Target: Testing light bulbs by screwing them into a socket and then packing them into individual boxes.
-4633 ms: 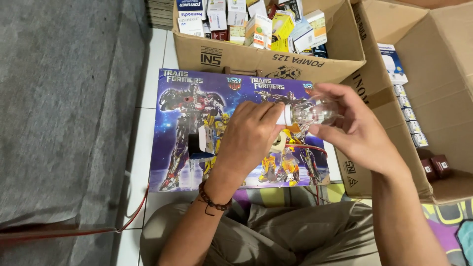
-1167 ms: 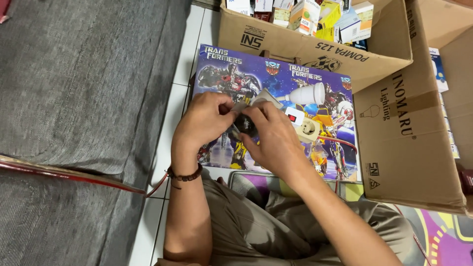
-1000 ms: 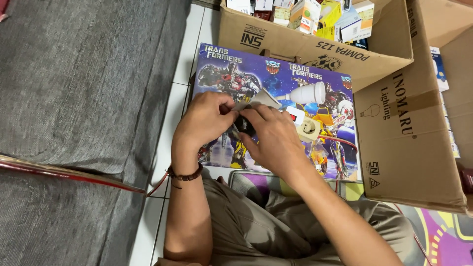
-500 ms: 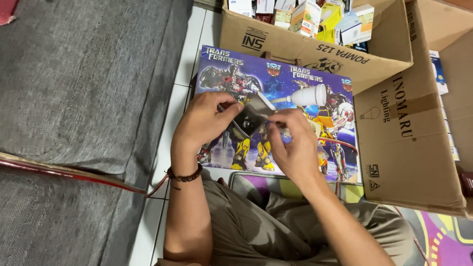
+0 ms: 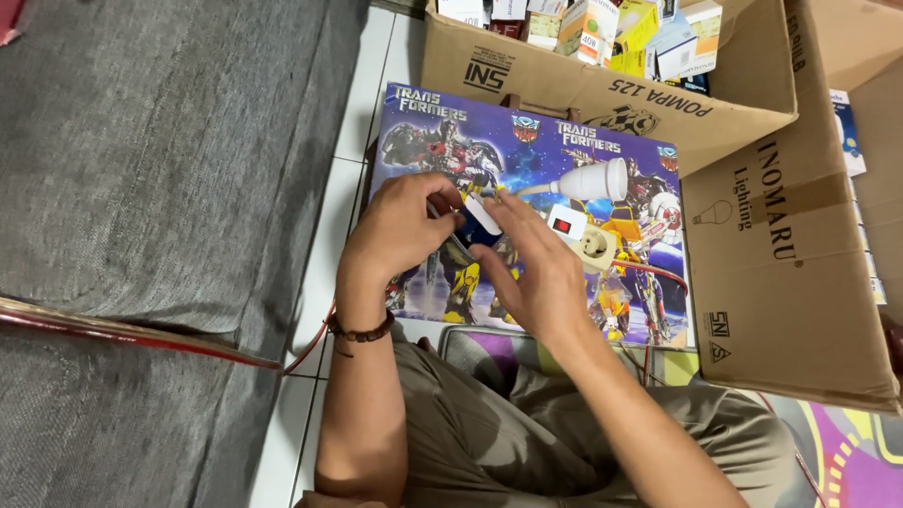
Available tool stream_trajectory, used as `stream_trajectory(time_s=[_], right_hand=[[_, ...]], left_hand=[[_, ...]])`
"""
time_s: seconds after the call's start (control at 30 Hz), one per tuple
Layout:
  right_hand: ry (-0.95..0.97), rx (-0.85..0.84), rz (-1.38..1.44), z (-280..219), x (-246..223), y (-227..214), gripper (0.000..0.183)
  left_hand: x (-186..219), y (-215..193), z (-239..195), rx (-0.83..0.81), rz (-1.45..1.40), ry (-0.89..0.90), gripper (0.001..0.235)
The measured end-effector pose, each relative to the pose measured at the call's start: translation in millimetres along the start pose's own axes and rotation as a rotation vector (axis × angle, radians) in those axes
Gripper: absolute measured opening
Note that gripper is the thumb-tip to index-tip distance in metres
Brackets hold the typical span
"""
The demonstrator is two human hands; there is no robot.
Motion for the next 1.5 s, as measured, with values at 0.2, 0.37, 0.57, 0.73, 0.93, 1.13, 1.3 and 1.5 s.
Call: stream_trajectory(time_s=[0.2, 0.37, 0.57, 0.73, 0.93, 1.13, 1.3, 1.5], right_hand=[[-0.1, 0.008, -0.085, -9.0, -1.0, 9.7, 0.023], [-0.159, -0.015, -0.142, -6.9, -9.8, 11.0, 0.021], [-0.199, -0.057, -0.194, -11.3, -14.0, 15.5, 0.02], [-0.181, -0.139, -0.21, -9.7, -18.7, 17.5, 0.022], [0.177, -0.132, -0.044, -26.0, 19.0, 18.6, 0.042], [0.424, -0.134, 0.024, -45.8, 26.1, -31.0, 0.056], [0.419, -0.099, 0.033, -59.5, 15.3, -123.0, 0.056], [0.444, -0.102, -0.138, -96.4, 53.1, -248.8, 0.055]], left_hand=[[-0.7, -3.9, 1.1, -0.005, -0.006, 0.051, 0.02], [3.9, -8.6, -5.2, -0.029, -0.035, 0.049, 0.022], [6.4, -9.0, -7.3, -0.044, -0.045, 0.043, 0.023], [4.5, -7.3, -5.6, -0.036, -0.003, 0.041, 0.023], [4.3, -3.0, -13.5, -0.05, 0.05, 0.033, 0.027], [38.9, 22.6, -55.9, -0.062, 0.161, 0.096, 0.03], [100.0, 80.4, -109.3, -0.066, 0.127, 0.387, 0.048], [174.9, 193.8, -115.5, -0.22, 0.109, 0.485, 0.061]])
Point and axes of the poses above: each hand's wrist, its own z-axis towards the middle knuckle, its own y-axis out of the palm, x = y × z, the point moved 8 cm from there along z, towards the middle knuckle, and after that the axes turned 12 degrees about -y, right-handed, at the moved point
